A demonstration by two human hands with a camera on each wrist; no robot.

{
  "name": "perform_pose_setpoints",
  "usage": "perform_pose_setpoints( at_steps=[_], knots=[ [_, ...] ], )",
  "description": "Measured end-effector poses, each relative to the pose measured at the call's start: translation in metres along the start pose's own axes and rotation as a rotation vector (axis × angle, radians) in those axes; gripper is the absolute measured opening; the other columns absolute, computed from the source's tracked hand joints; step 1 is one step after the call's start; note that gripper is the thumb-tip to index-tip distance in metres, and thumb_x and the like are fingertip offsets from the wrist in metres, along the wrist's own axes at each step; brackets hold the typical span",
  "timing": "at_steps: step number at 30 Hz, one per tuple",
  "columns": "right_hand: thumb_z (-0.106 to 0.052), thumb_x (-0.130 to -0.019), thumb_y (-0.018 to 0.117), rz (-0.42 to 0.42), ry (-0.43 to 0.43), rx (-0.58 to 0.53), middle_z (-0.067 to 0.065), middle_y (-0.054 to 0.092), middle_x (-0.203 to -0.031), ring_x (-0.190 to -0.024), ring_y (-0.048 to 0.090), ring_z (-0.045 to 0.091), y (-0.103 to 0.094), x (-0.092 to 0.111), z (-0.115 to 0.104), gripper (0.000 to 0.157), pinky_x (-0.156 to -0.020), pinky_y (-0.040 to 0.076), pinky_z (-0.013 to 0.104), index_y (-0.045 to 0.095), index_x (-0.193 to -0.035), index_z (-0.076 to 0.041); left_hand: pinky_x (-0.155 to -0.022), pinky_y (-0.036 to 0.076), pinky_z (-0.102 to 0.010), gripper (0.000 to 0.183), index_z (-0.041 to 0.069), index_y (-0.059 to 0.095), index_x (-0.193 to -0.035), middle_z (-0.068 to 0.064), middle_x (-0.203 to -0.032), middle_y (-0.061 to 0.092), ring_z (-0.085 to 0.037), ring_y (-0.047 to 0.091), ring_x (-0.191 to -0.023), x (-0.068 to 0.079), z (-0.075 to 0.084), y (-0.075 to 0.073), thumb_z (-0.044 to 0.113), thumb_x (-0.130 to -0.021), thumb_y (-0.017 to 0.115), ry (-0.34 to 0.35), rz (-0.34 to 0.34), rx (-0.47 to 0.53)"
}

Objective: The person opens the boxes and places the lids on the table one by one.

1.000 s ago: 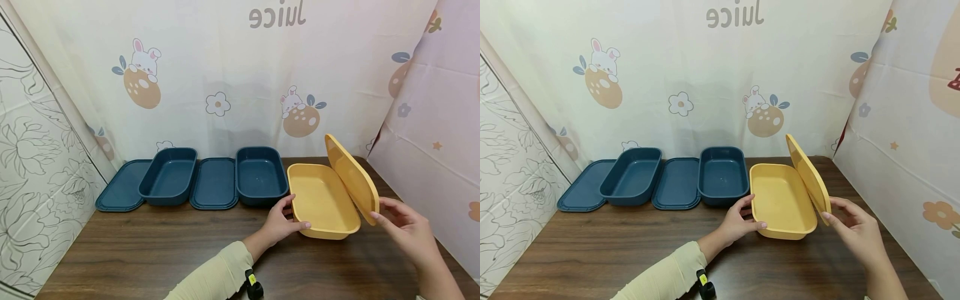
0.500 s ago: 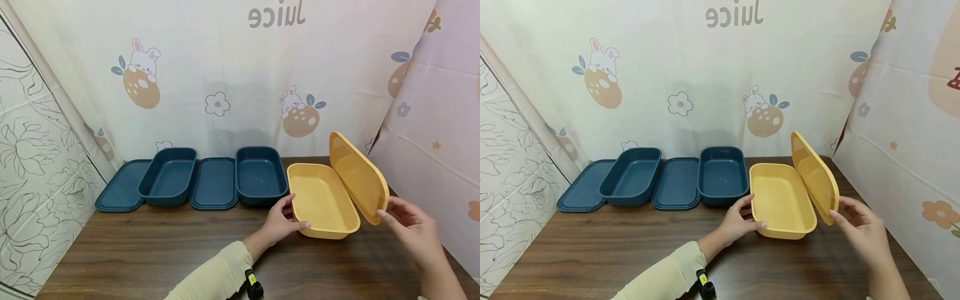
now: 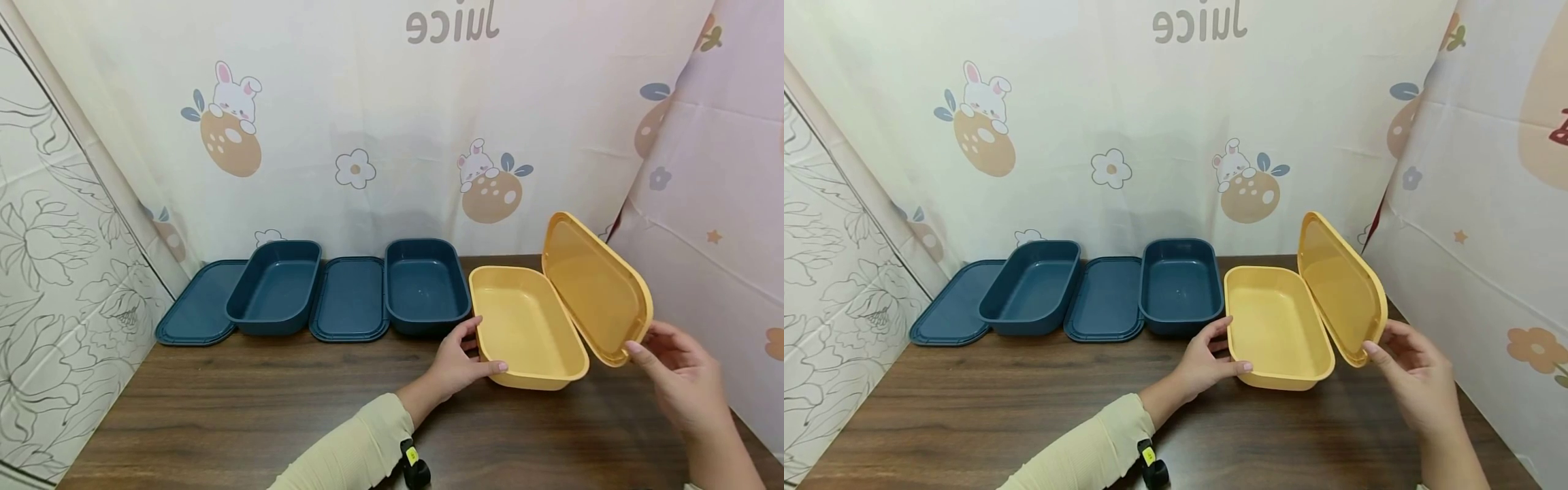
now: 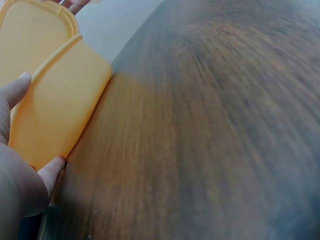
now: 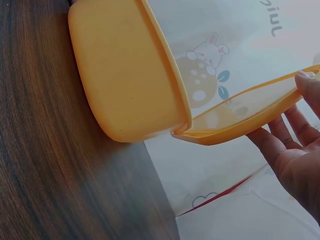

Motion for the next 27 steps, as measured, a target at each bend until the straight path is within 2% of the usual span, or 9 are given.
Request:
perform_pose_setpoints(
  at_steps=[4, 9, 13, 16, 23, 27],
  knots=[
    [0.033, -0.085, 0.04, -0.015, -0.016, -0.119, 0.016, 0.068, -0.103, -0.091, 0.068, 0.019, -0.001, -0.001, 0.001, 0.04, -0.074, 0.056, 0.023, 0.053, -0.12, 0.019, -0.088, 0.053, -0.028, 0.08, 0.018, 0.047, -0.143, 0.008, -0.126, 0.052, -0.012, 0.054, -0.11, 0.0, 0.001, 0.0, 0.01, -0.074, 0.086, 0.003, -0.001, -0.002],
    [0.033, -0.086, 0.037, -0.015, -0.034, -0.223, 0.02, 0.067, -0.103, -0.091, 0.068, 0.023, -0.004, -0.002, 0.003, 0.039, -0.073, 0.057, 0.026, 0.051, -0.12, 0.021, -0.088, 0.053, -0.03, 0.081, 0.014, 0.045, -0.145, -0.003, -0.132, 0.051, -0.02, 0.053, -0.114, 0.0, 0.001, 0.0, 0.009, -0.075, 0.086, 0.009, -0.008, 0.005],
    [0.034, -0.086, 0.035, -0.034, -0.056, -0.346, 0.026, 0.064, -0.105, -0.092, 0.068, 0.029, -0.007, -0.004, 0.004, 0.039, -0.075, 0.057, 0.031, 0.046, -0.122, 0.026, -0.089, 0.053, -0.03, 0.081, 0.013, 0.045, -0.145, -0.005, -0.133, 0.051, -0.023, 0.053, -0.116, 0.0, 0.001, 0.0, 0.009, -0.075, 0.085, 0.004, -0.006, 0.006],
    [0.035, -0.085, 0.034, -0.042, -0.062, -0.429, 0.029, 0.062, -0.107, -0.095, 0.067, 0.033, -0.008, -0.004, 0.005, 0.04, -0.076, 0.057, 0.035, 0.042, -0.123, 0.027, -0.088, 0.053, -0.029, 0.081, 0.013, 0.045, -0.145, -0.003, -0.132, 0.051, -0.021, 0.053, -0.115, 0.0, 0.001, 0.001, 0.008, -0.075, 0.085, 0.0, -0.002, 0.005],
    [0.03, -0.087, 0.043, 0.064, -0.05, -0.273, 0.022, 0.065, -0.102, -0.091, 0.068, 0.026, -0.01, -0.002, 0.006, 0.035, -0.072, 0.057, 0.029, 0.049, -0.12, 0.022, -0.088, 0.053, -0.028, 0.081, 0.013, 0.045, -0.145, -0.002, -0.132, 0.051, -0.018, 0.054, -0.114, -0.001, 0.0, 0.001, 0.009, -0.075, 0.086, 0.002, 0.004, -0.003],
    [0.031, -0.087, 0.039, 0.056, -0.046, -0.313, 0.023, 0.065, -0.103, -0.091, 0.068, 0.027, -0.01, -0.002, 0.007, 0.036, -0.072, 0.057, 0.03, 0.049, -0.12, 0.022, -0.088, 0.053, -0.028, 0.081, 0.014, 0.045, -0.145, -0.004, -0.133, 0.051, -0.021, 0.053, -0.116, 0.0, 0.0, 0.001, 0.008, -0.075, 0.085, 0.002, 0.005, -0.002]
  ],
)
Point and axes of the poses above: each hand's wrist, its own x-axis away from the middle knuckle, its own y-axis out of the palm, z = x × y, the point moved 6 cm from there along -x, towards the middle knuckle
